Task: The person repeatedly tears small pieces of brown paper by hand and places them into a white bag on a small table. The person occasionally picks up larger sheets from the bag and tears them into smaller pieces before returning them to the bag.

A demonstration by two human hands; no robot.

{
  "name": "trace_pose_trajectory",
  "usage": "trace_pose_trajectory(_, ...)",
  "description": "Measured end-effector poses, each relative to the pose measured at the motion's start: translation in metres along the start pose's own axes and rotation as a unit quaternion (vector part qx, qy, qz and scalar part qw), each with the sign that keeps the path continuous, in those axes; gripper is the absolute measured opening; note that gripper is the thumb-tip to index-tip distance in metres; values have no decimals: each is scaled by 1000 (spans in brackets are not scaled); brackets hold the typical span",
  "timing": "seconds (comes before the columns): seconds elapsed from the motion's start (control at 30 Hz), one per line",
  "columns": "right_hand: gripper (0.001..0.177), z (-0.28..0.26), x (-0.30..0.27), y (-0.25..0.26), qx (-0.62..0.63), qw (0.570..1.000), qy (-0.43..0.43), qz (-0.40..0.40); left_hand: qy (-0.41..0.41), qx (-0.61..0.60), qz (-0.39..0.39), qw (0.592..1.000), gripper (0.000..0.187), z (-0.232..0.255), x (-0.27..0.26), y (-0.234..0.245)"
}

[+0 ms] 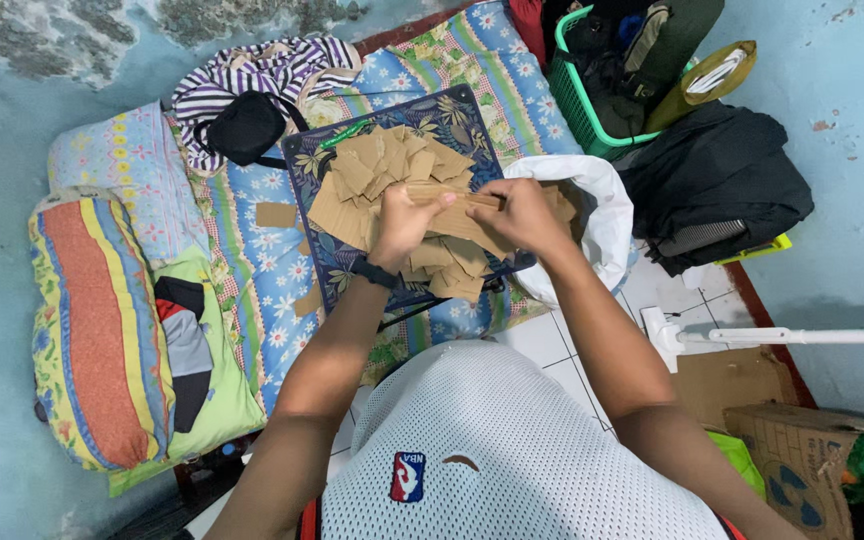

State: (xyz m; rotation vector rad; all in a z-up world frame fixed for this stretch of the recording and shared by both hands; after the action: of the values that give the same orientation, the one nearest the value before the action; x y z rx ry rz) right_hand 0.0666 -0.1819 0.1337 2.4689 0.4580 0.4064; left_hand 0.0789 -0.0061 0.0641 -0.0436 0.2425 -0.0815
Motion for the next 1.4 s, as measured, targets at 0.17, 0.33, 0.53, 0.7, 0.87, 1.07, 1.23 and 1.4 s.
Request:
trace_pose_trajectory(0.17,15,-46,-6,2,-138,979,127,75,42,1,69,997,26,-24,14,9)
trace_pose_trajectory(0.33,16,-72,-19,-9,-273,932,221,90,80,-94,71,990,25,-44,21,9)
trace_pose_trajectory(0.53,30,-5,-10,2,66,990,4,123,46,-97,41,993,24,-26,14,8)
trace_pose_trajectory(0.7,49,39,-9,-15,335,932,-101,98,-1,-60,43,997,24,-10,10,5)
trace_pose_trajectory(0.87,30,51,-12,-24,250,961,-112,41,-26,-44,9,999,25,-8,4,-2)
trace_pose_trajectory(1.07,19,55,-20,-30,75,988,-133,23,10,45,57,997,25,-29,14,6)
trace_pose_trajectory(1.23,35,13,-14,-33,19,992,107,55,53,-49,76,994,25,-48,31,11)
trace_pose_trajectory(1.4,42,12,-27,-40,78,984,153,56,214,3,226,950,19,-81,23,51)
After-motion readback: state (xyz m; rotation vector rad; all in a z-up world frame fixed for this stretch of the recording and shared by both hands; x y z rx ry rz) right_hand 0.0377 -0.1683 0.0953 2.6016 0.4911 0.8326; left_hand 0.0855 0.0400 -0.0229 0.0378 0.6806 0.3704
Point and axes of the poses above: each hand's wrist, its own x-axis towards the middle knuckle, its own y-axis out of the back of the hand, z = x × y, the point moved 10 cm from there along x, towards the middle knuckle, and after that the axes turned 11 degrees about y, right-handed, at the moved point
